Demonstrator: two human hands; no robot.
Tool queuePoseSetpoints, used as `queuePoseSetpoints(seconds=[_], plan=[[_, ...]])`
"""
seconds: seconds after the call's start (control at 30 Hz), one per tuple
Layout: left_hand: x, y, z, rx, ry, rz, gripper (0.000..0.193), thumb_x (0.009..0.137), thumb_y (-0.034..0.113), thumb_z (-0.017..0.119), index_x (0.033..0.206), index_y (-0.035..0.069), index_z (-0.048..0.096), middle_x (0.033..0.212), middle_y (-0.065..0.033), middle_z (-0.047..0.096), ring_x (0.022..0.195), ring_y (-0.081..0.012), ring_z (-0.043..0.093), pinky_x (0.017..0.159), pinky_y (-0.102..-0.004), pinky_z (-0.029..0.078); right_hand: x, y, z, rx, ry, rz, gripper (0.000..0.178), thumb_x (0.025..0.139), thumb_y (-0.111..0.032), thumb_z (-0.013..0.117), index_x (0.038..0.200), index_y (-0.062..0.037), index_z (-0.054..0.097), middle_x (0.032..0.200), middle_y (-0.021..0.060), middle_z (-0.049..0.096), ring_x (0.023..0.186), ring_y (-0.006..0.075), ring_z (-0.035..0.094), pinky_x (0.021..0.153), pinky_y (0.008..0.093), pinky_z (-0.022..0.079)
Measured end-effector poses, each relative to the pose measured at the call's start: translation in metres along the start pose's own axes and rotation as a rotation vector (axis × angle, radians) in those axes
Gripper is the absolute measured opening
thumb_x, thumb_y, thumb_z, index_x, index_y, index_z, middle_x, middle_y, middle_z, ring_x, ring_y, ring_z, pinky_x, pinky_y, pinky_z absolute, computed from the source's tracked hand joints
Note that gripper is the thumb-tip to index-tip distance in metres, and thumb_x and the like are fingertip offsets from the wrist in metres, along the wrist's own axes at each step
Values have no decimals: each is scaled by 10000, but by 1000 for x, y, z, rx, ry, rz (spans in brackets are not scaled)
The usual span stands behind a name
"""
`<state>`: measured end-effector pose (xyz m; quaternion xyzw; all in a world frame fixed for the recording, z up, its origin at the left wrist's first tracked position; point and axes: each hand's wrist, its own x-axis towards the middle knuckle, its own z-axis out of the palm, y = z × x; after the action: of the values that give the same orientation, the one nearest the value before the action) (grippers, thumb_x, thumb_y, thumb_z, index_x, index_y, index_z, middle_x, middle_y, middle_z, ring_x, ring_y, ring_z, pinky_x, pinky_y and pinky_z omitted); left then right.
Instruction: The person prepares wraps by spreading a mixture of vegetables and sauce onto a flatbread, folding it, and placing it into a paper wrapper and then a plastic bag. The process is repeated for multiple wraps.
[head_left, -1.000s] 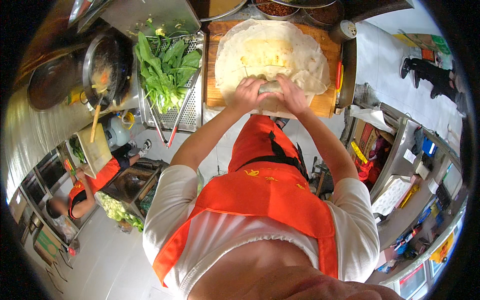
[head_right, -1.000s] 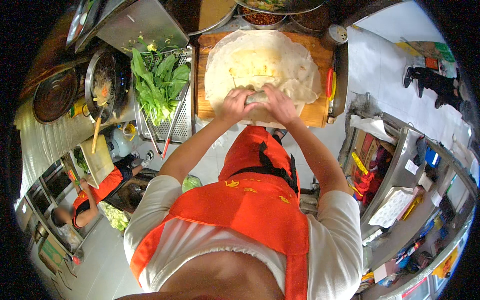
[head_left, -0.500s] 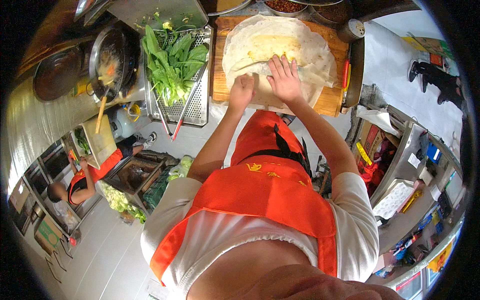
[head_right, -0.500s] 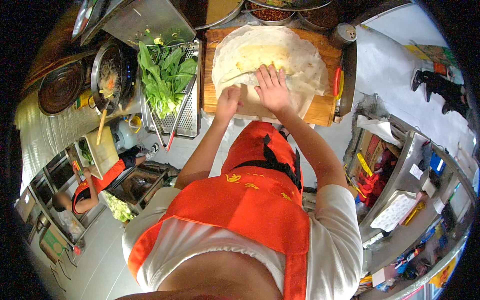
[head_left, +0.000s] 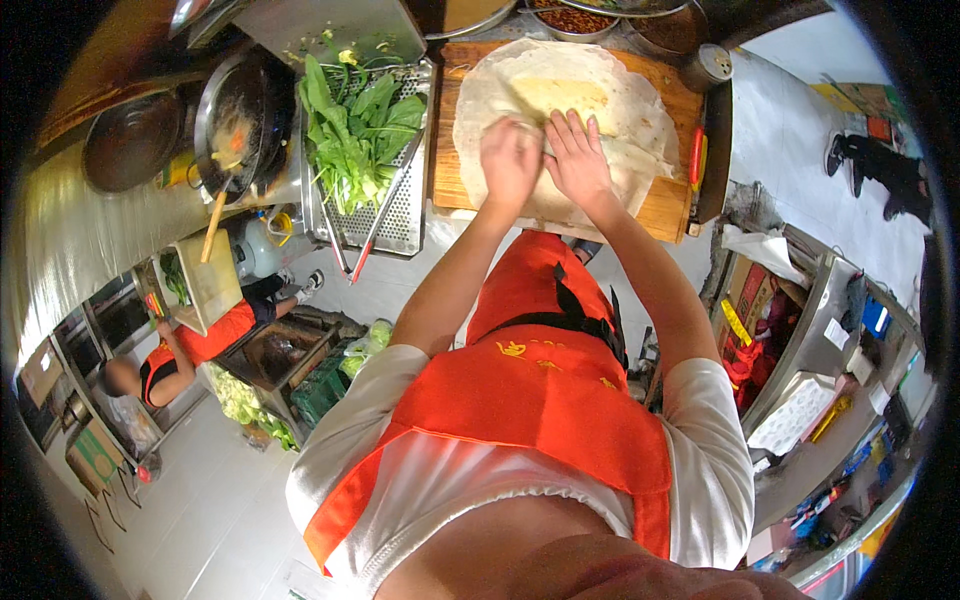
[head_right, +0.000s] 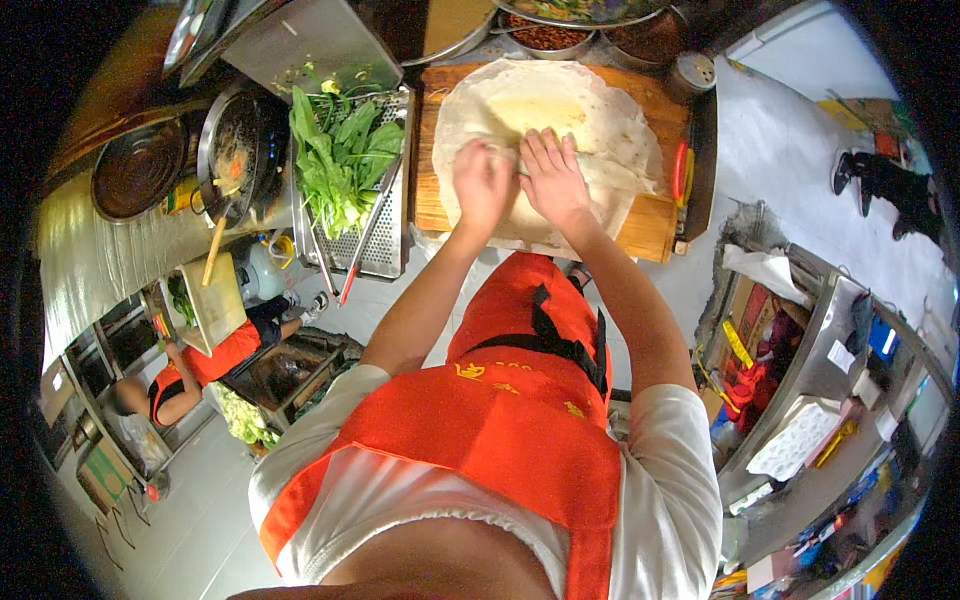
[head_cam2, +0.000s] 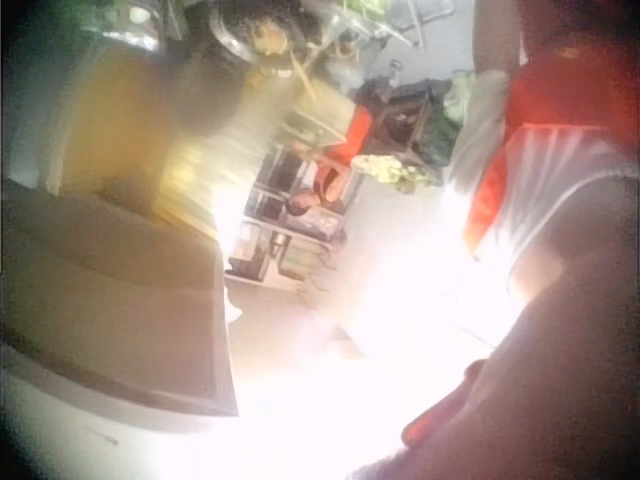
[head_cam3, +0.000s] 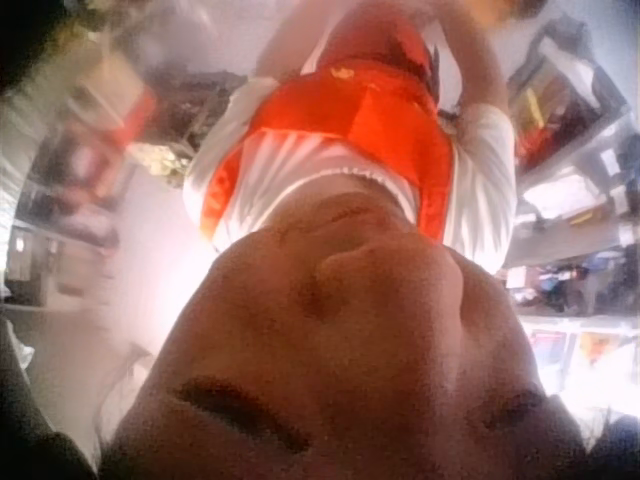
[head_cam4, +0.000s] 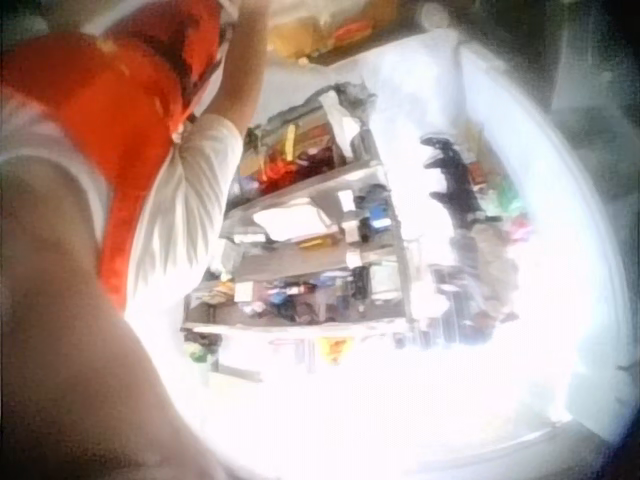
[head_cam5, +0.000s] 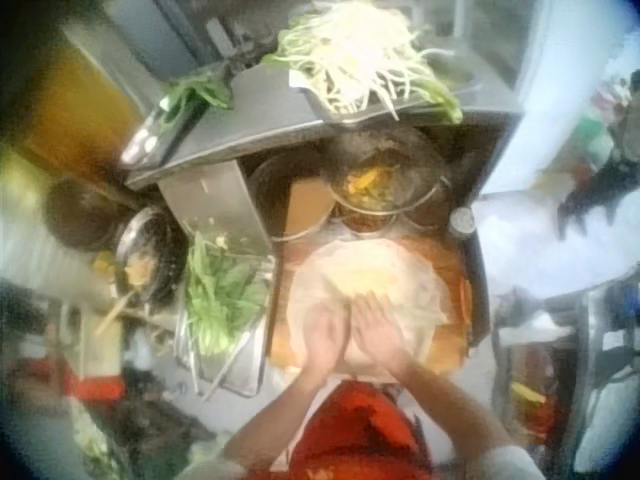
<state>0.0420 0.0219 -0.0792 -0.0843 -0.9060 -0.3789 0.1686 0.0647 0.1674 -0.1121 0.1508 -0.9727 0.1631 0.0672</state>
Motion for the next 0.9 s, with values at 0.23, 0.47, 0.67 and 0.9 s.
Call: queuePoseSetpoints(seconds=[0.23, 0.47, 0.67, 0.9], plan=[[-21, -8, 21, -16, -141, 252, 180, 757, 121, 763, 842, 34, 631, 1094, -151, 666, 1109, -361, 605, 988, -487, 458, -75, -7, -27, 746, 435, 987, 312, 904, -126, 628, 1151, 25, 514, 1059, 170, 610, 894, 257, 605, 787, 406, 510], [-22, -19, 15, 75, -261, 323, 235, 765, 193, 784, 897, 49, 654, 1177, -138, 655, 1181, -335, 582, 1039, -498, 431, -20, 20, -13, 1181, 691, 1717, 311, 921, -147, 625, 1122, 33, 472, 954, 149, 611, 875, 249, 580, 783, 374, 477], [-17, -18, 10, 70, -305, 300, 213, 787, 101, 732, 969, 46, 636, 1228, -134, 632, 1202, -342, 565, 1046, -454, 433, -7, -13, -45, 377, 627, 837, 167, 869, -132, 627, 984, -17, 589, 1070, 171, 605, 950, 320, 586, 838, 415, 462], [-10, -12, 1, -30, -370, 286, 413, 819, 92, 683, 1217, 29, 590, 1393, -191, 492, 1284, -369, 485, 1082, -473, 397, -28, 5, -8, 126, 194, 84, 220, 884, -187, 631, 1071, -71, 619, 1272, 71, 591, 1266, 283, 510, 1085, 478, 380]])
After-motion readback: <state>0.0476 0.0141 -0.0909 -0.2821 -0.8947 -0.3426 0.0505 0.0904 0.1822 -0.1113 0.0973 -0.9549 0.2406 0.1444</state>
